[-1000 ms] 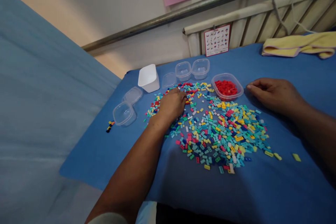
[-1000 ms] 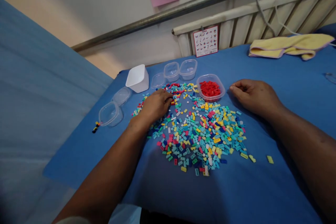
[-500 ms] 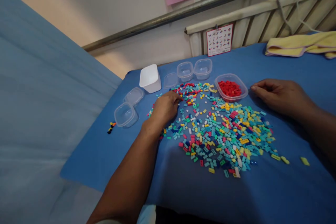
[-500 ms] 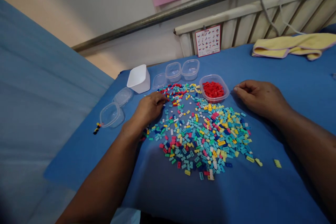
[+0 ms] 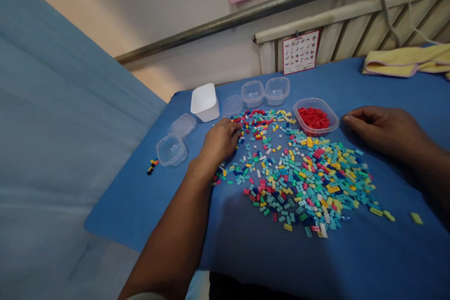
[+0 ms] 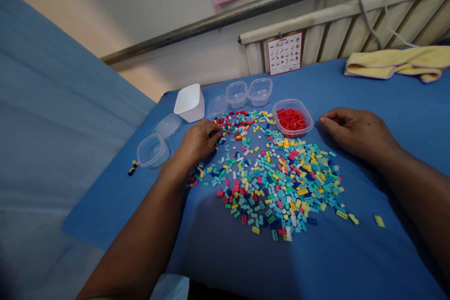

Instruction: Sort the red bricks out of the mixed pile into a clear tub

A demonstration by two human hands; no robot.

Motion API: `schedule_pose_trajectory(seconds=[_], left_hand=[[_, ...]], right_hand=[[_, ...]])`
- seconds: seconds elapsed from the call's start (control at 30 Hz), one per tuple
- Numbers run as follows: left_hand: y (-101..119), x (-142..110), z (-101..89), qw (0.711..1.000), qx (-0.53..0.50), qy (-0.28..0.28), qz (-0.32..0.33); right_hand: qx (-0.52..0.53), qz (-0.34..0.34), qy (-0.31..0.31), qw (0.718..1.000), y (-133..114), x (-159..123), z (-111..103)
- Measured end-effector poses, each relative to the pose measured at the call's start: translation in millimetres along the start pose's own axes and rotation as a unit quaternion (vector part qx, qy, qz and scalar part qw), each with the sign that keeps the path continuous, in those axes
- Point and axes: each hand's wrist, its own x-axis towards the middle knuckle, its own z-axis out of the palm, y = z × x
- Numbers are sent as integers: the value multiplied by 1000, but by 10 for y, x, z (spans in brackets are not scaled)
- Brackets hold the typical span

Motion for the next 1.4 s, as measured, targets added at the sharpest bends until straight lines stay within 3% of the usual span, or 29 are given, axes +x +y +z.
schedule_pose_trajectory(seconds=[0.2,0.47,0.63,0.87,1.03,1.4], left_hand=[[83,-9,-48,995,70,-71,14],[52,-21,-36,999,9,-43,22],[141,59,-7,999,-17,25,33],[161,156,96,997,34,-26,69],[145,148,111,994,21,-21,107],[187,105,100,994,1,-38,107]], right_hand=[[-4,2,-7,1000,-34,-22,-36],[5,3,-4,1000,-50,-36,-34],[-4,2,-9,1000,-80,-43,-51],[-10,2,-2,1000,-46,-26,-26],[-7,2,-2,1000,-36,-20,-28],[-1,-11,5,1000,-23,-25,-16]])
